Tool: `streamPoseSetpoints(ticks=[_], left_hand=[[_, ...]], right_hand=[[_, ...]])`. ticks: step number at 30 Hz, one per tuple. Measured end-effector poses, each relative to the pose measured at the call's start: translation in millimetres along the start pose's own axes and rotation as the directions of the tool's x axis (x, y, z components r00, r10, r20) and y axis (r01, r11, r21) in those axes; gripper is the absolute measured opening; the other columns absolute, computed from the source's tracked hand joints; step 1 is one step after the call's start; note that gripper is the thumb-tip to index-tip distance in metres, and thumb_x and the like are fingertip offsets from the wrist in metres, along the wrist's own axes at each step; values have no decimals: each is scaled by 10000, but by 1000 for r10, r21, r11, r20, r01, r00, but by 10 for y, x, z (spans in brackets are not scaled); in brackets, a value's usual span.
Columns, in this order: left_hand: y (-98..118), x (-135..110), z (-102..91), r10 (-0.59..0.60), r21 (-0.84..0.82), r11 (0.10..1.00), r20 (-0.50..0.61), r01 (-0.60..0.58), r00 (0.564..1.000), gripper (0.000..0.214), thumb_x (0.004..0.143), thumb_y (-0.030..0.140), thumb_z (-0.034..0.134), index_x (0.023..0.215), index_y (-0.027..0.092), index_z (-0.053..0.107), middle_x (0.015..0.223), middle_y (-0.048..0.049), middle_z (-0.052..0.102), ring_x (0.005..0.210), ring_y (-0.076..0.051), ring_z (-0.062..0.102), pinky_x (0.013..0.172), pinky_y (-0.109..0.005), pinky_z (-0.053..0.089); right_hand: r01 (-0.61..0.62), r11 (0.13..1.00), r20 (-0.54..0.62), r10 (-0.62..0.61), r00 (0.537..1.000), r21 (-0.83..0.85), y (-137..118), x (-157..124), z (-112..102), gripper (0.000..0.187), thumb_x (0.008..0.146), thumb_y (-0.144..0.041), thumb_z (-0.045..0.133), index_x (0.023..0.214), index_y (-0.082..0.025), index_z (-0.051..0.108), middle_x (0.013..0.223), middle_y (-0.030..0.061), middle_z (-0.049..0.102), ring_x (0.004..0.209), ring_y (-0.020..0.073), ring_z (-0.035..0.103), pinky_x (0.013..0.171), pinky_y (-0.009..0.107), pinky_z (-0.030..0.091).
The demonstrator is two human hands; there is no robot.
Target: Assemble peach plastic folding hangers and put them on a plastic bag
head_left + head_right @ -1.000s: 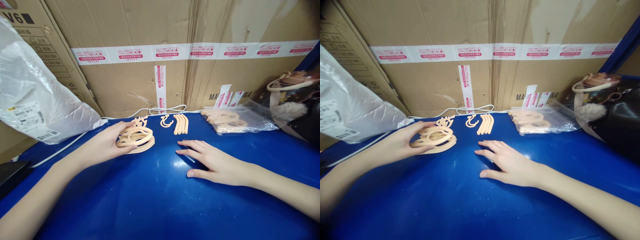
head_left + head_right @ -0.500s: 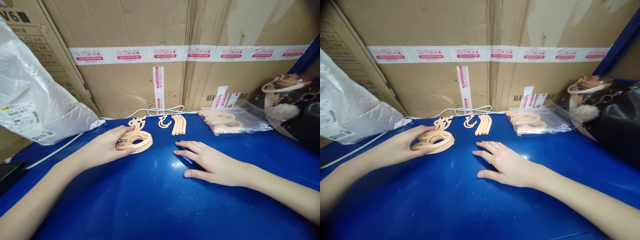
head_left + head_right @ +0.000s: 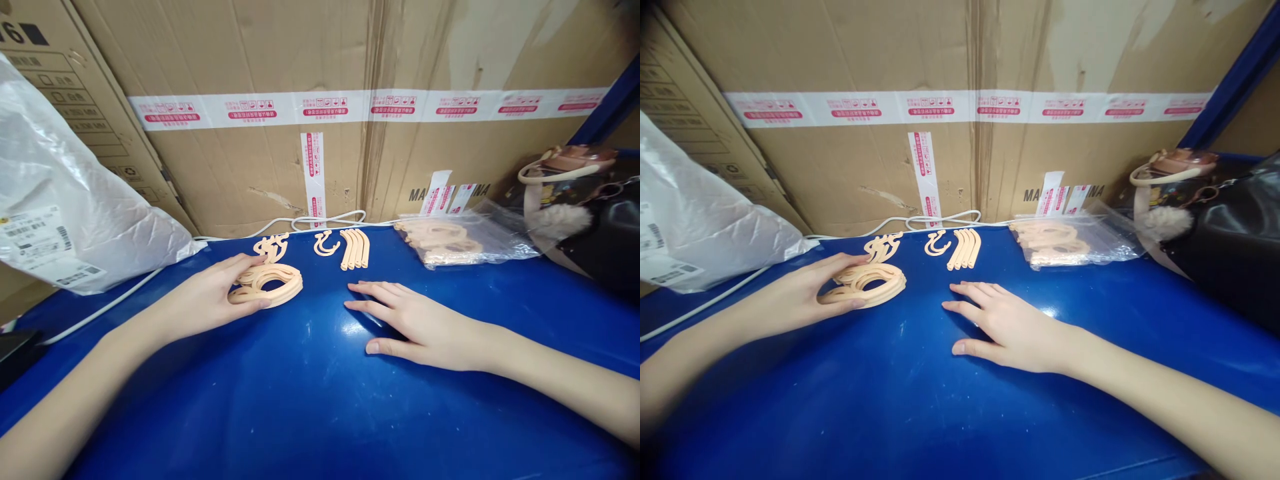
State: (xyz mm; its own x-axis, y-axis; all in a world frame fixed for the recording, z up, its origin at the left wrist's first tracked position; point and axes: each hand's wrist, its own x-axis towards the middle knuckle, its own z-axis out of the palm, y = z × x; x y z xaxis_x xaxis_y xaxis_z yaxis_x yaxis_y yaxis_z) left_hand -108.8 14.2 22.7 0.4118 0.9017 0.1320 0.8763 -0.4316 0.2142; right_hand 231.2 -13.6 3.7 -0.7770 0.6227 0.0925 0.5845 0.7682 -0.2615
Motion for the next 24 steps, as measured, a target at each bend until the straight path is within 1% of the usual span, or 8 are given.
streamPoseSetpoints(ticks=[4,11,15,17,19,21,22,24], left_hand=[[15,1,-11,16,0,1000,14,-16,1000,743,807,679,522,1368,194,479,1374,-109,537,1214,-325,536,1027,-411,424],[-2,8,2,24,-22,999,26,-23,999,719,815,644,537,1392,225,446,1382,-113,521,1217,-327,525,1025,-434,415],[1,12,16,8,-18,1000,25,-8,1000,788,782,707,535,1387,210,447,1384,-122,519,1231,-337,512,1043,-437,398],[-3,9,-8,-9,-24,1000,-1,9,1000,797,795,729,493,1388,199,441,1400,-120,508,1259,-336,493,1061,-439,386],[-26,0,-66,-41,-20,999,-50,40,998,696,885,678,385,1382,194,441,1418,-98,496,1289,-311,471,1082,-422,371],[-81,-11,-147,-74,2,997,-105,74,992,586,964,570,285,1356,170,456,1410,-91,503,1297,-283,463,1102,-406,349],[-121,-17,-190,-84,17,996,-122,87,989,556,980,528,266,1334,152,471,1394,-98,517,1287,-278,471,1106,-407,341],[-219,-30,-262,-94,41,994,-131,100,987,520,975,505,296,1267,135,517,1333,-110,567,1233,-282,517,1092,-421,357]], right_hand=[[2,1000,-3,-2,1000,13,-1,-2,-1,615,931,-577,444,1422,-208,467,1515,148,385,1373,314,368,1106,529,319],[5,1000,-14,-5,1000,15,1,-4,3,603,930,-567,455,1421,-218,467,1515,144,386,1378,317,363,1106,530,320],[1,1000,-4,0,1000,8,-2,0,3,608,930,-574,451,1424,-221,463,1517,141,384,1380,316,361,1110,527,315],[-5,1000,5,5,1000,-1,-5,2,2,612,932,-575,445,1425,-213,462,1517,142,382,1376,313,367,1111,523,317],[-10,1000,14,10,1000,-9,-6,2,3,616,933,-575,441,1425,-204,461,1519,145,379,1374,314,370,1110,523,321],[-9,1000,11,9,1000,-5,-5,0,7,615,931,-574,445,1427,-209,458,1520,143,378,1373,320,371,1106,532,323],[-7,1000,5,7,1000,0,-3,-2,10,610,931,-571,449,1428,-216,457,1519,141,380,1372,322,373,1104,537,324],[-1,1000,-8,1,1000,7,1,-6,16,599,931,-564,455,1428,-229,457,1517,136,386,1369,323,377,1102,543,326]])
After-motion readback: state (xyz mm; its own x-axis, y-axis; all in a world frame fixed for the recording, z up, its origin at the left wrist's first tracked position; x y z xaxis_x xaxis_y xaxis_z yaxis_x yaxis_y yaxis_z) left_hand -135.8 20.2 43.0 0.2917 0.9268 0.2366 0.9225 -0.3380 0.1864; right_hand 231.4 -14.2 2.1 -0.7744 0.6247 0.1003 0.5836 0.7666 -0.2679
